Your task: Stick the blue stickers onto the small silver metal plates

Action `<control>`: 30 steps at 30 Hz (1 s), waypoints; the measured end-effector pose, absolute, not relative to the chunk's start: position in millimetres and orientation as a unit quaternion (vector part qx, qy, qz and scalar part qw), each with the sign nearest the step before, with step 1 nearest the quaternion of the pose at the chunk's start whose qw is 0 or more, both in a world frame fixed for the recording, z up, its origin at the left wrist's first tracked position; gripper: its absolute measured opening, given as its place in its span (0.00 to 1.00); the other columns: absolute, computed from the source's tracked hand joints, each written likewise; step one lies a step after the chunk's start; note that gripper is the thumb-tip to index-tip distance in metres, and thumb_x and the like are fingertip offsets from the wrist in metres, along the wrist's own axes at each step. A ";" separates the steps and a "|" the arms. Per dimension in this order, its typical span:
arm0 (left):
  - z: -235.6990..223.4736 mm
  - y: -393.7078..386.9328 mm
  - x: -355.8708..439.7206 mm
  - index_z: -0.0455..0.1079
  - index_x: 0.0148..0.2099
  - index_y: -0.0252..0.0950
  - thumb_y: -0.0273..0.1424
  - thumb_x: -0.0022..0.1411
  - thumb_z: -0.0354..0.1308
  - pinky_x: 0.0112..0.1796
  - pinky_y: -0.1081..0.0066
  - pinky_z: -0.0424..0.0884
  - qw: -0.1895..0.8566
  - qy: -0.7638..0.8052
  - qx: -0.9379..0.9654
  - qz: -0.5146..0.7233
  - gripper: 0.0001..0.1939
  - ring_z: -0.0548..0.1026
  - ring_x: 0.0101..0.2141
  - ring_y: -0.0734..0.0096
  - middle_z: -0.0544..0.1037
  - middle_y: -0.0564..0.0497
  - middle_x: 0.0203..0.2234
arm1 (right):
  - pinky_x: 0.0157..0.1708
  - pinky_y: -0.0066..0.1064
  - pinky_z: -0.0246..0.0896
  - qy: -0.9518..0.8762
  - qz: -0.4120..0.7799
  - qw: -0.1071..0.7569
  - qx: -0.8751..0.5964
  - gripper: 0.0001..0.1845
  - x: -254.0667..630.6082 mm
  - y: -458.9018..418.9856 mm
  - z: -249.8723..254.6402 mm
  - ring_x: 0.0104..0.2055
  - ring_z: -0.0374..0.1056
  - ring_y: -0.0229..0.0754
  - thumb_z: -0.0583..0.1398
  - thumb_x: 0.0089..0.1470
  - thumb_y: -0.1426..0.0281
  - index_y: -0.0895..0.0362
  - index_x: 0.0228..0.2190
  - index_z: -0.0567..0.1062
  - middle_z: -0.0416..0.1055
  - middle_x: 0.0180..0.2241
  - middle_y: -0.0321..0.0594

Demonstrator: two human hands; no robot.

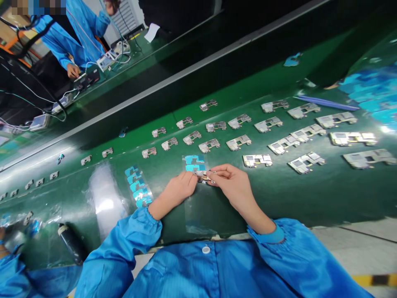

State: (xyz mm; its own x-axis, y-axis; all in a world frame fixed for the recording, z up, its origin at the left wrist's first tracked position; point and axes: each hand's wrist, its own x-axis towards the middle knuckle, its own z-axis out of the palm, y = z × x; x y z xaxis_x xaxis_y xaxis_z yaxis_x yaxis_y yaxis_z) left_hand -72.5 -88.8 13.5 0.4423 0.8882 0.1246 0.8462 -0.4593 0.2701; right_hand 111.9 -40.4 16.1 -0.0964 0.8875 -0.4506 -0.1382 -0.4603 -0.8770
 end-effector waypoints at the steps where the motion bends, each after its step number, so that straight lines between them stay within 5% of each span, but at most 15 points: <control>1: 11.8 -87.9 -73.7 0.67 0.38 0.36 0.25 0.72 0.43 0.30 0.71 0.66 0.079 0.513 0.846 0.126 0.12 0.70 0.32 0.64 0.70 0.46 0.30 | 0.29 0.33 0.79 -0.341 0.656 0.390 -0.549 0.23 111.6 -40.2 15.8 0.25 0.76 0.43 0.76 0.30 0.57 0.56 0.25 0.77 0.77 0.22 0.37; 11: 6.0 -83.3 -82.6 0.71 0.38 0.37 0.33 0.73 0.47 0.39 0.69 0.69 0.125 0.546 0.803 0.201 0.14 0.73 0.35 0.65 0.74 0.46 0.31 | 0.26 0.30 0.76 -0.344 0.659 0.376 -0.552 0.19 112.6 -38.3 20.5 0.22 0.75 0.41 0.75 0.32 0.62 0.56 0.25 0.75 0.75 0.20 0.35; 16: 10.6 -85.8 -85.3 0.74 0.47 0.38 0.32 0.70 0.53 0.45 0.66 0.72 0.187 0.537 0.778 0.266 0.09 0.77 0.42 0.62 0.78 0.43 0.41 | 0.25 0.31 0.74 -0.348 0.652 0.378 -0.558 0.18 113.7 -37.8 21.0 0.22 0.74 0.42 0.74 0.34 0.63 0.56 0.26 0.75 0.76 0.20 0.36; 24: 13.8 -90.1 -83.6 0.69 0.49 0.31 0.24 0.72 0.47 0.36 0.68 0.73 -0.047 0.454 0.880 0.132 0.10 0.76 0.36 0.66 0.79 0.43 0.40 | 0.25 0.28 0.71 -0.354 0.652 0.361 -0.565 0.15 113.1 -38.2 24.3 0.23 0.74 0.40 0.71 0.35 0.66 0.56 0.26 0.75 0.75 0.20 0.35; 30: 12.2 -86.7 -74.8 0.67 0.41 0.32 0.24 0.72 0.45 0.33 0.68 0.71 -0.074 0.459 0.883 0.058 0.10 0.73 0.32 0.66 0.75 0.46 0.31 | 0.26 0.29 0.71 -0.365 0.652 0.360 -0.559 0.16 111.7 -38.7 19.5 0.24 0.74 0.40 0.71 0.34 0.65 0.56 0.26 0.74 0.76 0.21 0.36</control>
